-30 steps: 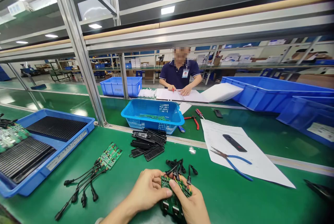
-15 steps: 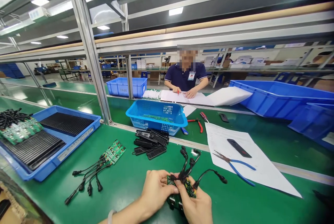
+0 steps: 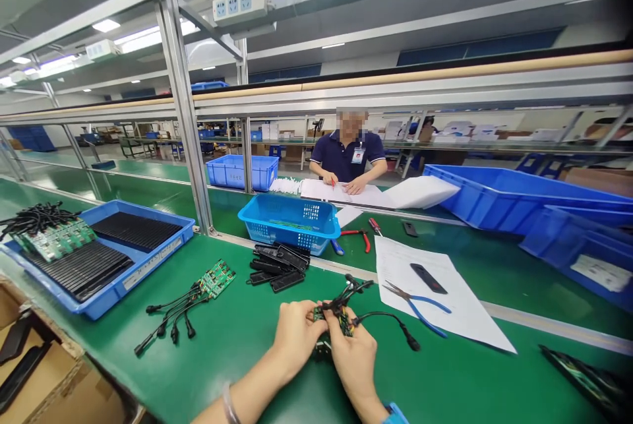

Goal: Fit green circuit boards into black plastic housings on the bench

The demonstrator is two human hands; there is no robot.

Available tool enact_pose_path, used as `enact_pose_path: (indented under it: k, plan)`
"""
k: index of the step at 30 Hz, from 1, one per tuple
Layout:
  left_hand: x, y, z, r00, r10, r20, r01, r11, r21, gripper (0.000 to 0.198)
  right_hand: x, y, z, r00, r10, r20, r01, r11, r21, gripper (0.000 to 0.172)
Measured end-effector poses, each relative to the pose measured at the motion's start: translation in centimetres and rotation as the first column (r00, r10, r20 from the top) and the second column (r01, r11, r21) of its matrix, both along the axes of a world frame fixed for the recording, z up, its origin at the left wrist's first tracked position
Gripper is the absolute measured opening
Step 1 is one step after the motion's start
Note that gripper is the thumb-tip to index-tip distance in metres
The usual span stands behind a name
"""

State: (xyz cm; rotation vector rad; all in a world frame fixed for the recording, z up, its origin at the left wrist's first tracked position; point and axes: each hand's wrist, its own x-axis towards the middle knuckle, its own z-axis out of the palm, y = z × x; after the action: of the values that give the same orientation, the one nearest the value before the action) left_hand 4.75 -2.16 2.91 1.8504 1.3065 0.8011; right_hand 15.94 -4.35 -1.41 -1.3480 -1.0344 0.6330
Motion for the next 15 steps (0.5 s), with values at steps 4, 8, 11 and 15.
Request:
enact_pose_path:
  k: [4, 8, 11, 15]
  plan:
    - [-0.5, -0.9, 2.5, 0.977, -0.062, -0.206, 0.081, 0.993, 0.085, 0.024, -0.1, 0.0, 1.6, 0.964, 0.209, -0.162, -0.212, 0.977, 0.004, 0.043]
    - [-2.8, -1.9, 6.1, 0.875, -0.043, -0.482, 0.143, 0.974, 0.173, 0.031, -0.2, -0.8, 3.4, 0.876, 0.39, -0.282, -0.411, 0.911, -0.019, 0.041]
    - [-5.8, -1.9, 8.7, 0.819, -0.2, -0.539, 0.393, 0.878, 0.272, 0.06, 0.2, -2.0, 5.0, 0.798, 0.515, -0.314, -0.559, 0.826, -0.067, 0.035]
    - [-8.7, -1.8, 9.6, 0.614, -0.586, -0.529, 0.751, 0.641, 0.161, 0.102, 0.9, -3.6, 6.6, 0.657, 0.727, -0.201, -0.749, 0.596, -0.292, 0.02]
